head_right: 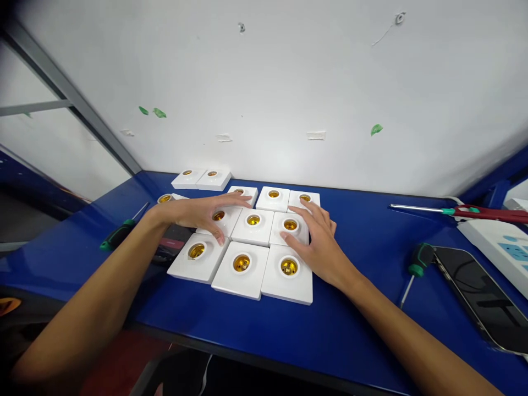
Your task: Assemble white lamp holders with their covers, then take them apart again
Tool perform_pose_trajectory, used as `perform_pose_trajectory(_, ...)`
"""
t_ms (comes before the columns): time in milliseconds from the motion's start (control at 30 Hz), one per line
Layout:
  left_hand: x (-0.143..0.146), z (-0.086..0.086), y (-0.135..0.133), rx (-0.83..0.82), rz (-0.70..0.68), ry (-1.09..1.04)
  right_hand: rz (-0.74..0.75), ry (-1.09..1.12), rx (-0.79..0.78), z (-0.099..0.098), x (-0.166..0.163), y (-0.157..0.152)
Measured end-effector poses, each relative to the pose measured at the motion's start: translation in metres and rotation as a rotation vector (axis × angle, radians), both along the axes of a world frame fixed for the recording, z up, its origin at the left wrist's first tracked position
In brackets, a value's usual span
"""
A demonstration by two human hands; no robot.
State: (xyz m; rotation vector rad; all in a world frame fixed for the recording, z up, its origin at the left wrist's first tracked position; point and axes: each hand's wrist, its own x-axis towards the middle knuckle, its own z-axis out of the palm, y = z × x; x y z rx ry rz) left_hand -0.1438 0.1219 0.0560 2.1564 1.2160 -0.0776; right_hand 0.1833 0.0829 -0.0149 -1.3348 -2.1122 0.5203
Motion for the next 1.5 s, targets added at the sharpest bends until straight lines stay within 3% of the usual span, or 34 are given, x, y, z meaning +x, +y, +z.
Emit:
perform_pose_trajectory(133, -0.004, -0.002, 0.001, 0.021, -0.025, -0.017, -0.097, 0.032, -0.019, 0.0, 0.003, 0.004)
perform_pose_trajectory(267, -0.006, -0.003, 0.001, 0.018, -0.031, -0.013, -0.043, 0.017, -0.112, -0.001, 0.001, 0.006)
perform_pose_trajectory(533, -0.006, 0.0, 0.0, 0.027, -0.028, -0.011, -0.001, 0.035, -0.12, -0.002, -0.008, 0.006)
perform_pose_trajectory(700, 0.01, -0.005, -0.002, 0.147, 0.044, -0.041, 0.02, 0.075, -0.121, -0.006, -0.004, 0.011)
perform_pose_trajectory(867, 0.024, -0.013, -0.005, 0.2, 0.079, 0.061, 0.033, 0.099, -0.119, -0.005, -0.004, 0.009)
perform_pose_trajectory(1300, 0.019, -0.018, -0.004, 0.218, 0.103, -0.057, 0.069, 0.087, -0.01, -0.002, -0.004, 0.007)
perform_pose_trajectory(1500, 0.022, -0.013, -0.009, 0.294, 0.124, -0.009, 0.184, -0.002, -0.145, 0.013, 0.013, 0.008)
